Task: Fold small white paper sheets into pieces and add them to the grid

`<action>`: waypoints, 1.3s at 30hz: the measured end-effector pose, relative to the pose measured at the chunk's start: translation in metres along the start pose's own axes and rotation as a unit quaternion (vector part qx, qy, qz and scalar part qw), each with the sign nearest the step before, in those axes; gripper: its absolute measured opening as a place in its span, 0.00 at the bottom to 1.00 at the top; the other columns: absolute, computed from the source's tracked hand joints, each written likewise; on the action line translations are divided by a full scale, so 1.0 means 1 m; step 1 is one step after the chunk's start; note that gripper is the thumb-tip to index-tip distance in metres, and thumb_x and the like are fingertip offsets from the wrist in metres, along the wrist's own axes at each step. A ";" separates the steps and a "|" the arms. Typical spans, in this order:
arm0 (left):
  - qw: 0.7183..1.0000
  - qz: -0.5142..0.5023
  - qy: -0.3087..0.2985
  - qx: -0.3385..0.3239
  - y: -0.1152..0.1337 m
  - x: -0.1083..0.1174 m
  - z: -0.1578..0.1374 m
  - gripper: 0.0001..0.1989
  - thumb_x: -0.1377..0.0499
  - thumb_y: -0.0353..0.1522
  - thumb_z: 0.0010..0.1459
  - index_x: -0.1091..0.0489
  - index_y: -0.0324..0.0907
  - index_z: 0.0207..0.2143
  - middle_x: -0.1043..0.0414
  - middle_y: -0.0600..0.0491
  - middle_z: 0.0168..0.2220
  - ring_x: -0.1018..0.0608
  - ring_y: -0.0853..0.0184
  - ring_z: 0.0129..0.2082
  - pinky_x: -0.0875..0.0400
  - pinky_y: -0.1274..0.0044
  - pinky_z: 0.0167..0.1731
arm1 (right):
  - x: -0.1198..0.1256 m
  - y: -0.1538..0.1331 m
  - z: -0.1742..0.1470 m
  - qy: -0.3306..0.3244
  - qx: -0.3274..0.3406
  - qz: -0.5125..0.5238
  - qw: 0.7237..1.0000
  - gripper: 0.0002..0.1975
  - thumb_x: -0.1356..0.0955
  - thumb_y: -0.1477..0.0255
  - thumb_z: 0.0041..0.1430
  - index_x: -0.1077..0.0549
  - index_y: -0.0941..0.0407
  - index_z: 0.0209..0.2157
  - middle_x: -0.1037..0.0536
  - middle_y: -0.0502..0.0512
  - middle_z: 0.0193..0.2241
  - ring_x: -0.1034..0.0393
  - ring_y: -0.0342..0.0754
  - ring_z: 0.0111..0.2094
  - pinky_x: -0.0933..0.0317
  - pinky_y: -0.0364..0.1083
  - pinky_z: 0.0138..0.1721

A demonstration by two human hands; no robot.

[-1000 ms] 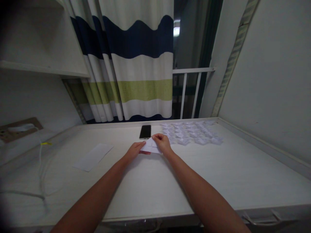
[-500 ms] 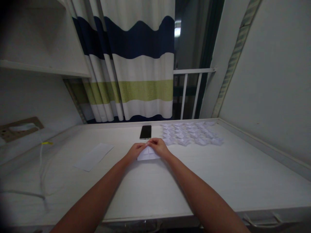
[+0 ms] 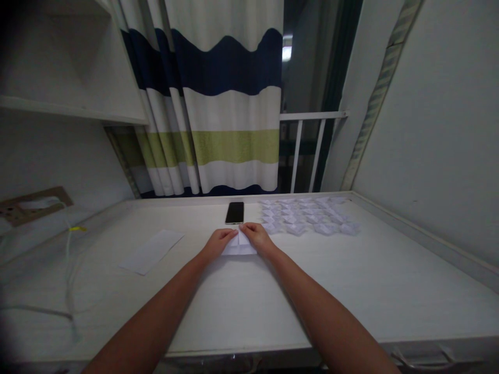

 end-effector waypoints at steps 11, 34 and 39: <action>0.992 -0.084 0.087 0.034 -0.012 0.020 0.003 0.15 0.43 0.41 0.42 0.31 0.37 0.21 0.34 0.56 0.20 0.34 0.71 0.23 0.42 0.81 0.23 | 0.006 0.004 0.007 0.006 0.023 -0.038 0.999 0.14 0.30 0.66 0.34 0.29 0.59 0.26 0.32 0.46 0.17 0.42 0.38 0.19 0.51 0.39 0.21; 0.925 -0.330 0.093 0.167 -0.024 0.014 -0.009 0.15 0.38 0.35 0.39 0.30 0.37 0.31 0.27 0.51 0.26 0.28 0.71 0.22 0.38 0.81 0.21 | -0.004 -0.009 -0.006 -0.077 -0.030 0.202 0.976 0.14 0.29 0.69 0.40 0.27 0.54 0.34 0.25 0.51 0.30 0.32 0.42 0.30 0.39 0.44 0.35; 0.918 -0.345 0.080 0.180 -0.022 0.011 -0.011 0.12 0.38 0.34 0.40 0.30 0.37 0.29 0.28 0.53 0.24 0.30 0.74 0.21 0.39 0.83 0.20 | -0.005 -0.006 -0.004 -0.087 -0.034 0.201 0.975 0.15 0.29 0.69 0.40 0.27 0.54 0.34 0.25 0.52 0.32 0.32 0.41 0.30 0.39 0.44 0.35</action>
Point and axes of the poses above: each hand's wrist, its own z-axis towards the middle knuckle, its own x-axis out of the back of the hand, y = z × x, the point moved 10 cm from there along z, towards the middle knuckle
